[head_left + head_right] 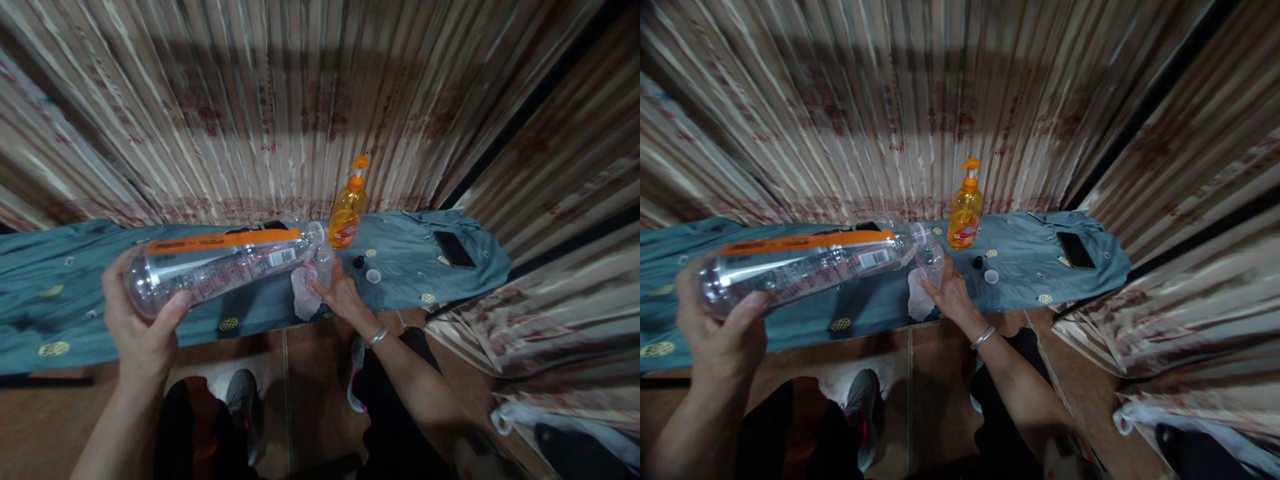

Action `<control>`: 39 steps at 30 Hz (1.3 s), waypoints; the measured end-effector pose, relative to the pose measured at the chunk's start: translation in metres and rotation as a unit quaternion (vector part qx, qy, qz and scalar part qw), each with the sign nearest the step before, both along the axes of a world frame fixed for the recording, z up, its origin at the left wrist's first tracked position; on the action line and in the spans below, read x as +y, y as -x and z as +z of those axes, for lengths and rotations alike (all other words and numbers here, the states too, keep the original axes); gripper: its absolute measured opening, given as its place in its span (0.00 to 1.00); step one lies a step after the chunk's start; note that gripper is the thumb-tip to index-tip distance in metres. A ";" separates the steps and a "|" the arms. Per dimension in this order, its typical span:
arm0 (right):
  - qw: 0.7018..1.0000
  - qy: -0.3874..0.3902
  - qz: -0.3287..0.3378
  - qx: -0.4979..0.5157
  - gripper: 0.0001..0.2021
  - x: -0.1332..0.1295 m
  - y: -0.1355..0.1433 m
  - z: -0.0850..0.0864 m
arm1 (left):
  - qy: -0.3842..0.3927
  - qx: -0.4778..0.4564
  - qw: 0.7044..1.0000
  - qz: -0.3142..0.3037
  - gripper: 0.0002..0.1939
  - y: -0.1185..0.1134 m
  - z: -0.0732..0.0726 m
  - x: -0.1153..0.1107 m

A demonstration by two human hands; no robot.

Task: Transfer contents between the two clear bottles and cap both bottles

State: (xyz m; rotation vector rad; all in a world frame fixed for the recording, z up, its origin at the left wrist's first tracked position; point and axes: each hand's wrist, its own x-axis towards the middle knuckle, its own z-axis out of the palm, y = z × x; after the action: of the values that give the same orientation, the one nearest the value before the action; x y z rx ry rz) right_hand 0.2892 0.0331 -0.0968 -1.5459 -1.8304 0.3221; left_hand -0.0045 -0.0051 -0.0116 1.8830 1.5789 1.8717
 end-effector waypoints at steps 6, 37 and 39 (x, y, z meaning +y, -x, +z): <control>1.000 -0.007 0.003 -0.003 0.32 0.000 0.000 0.000 | -0.003 -0.052 0.999 -0.017 0.41 0.000 0.000 0.001; 1.000 0.005 0.002 0.013 0.32 0.000 0.000 0.002 | -0.010 -0.069 0.997 -0.031 0.39 0.000 0.001 0.002; 1.000 0.007 0.003 0.010 0.32 0.000 0.000 0.002 | -0.013 -0.073 0.997 -0.035 0.39 0.000 0.001 0.002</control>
State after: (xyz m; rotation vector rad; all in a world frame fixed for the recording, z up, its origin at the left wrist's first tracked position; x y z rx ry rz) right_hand 0.2889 0.0328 -0.0950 -1.5403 -1.8213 0.3529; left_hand -0.0045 -0.0029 -0.0107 1.7426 1.4332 1.9587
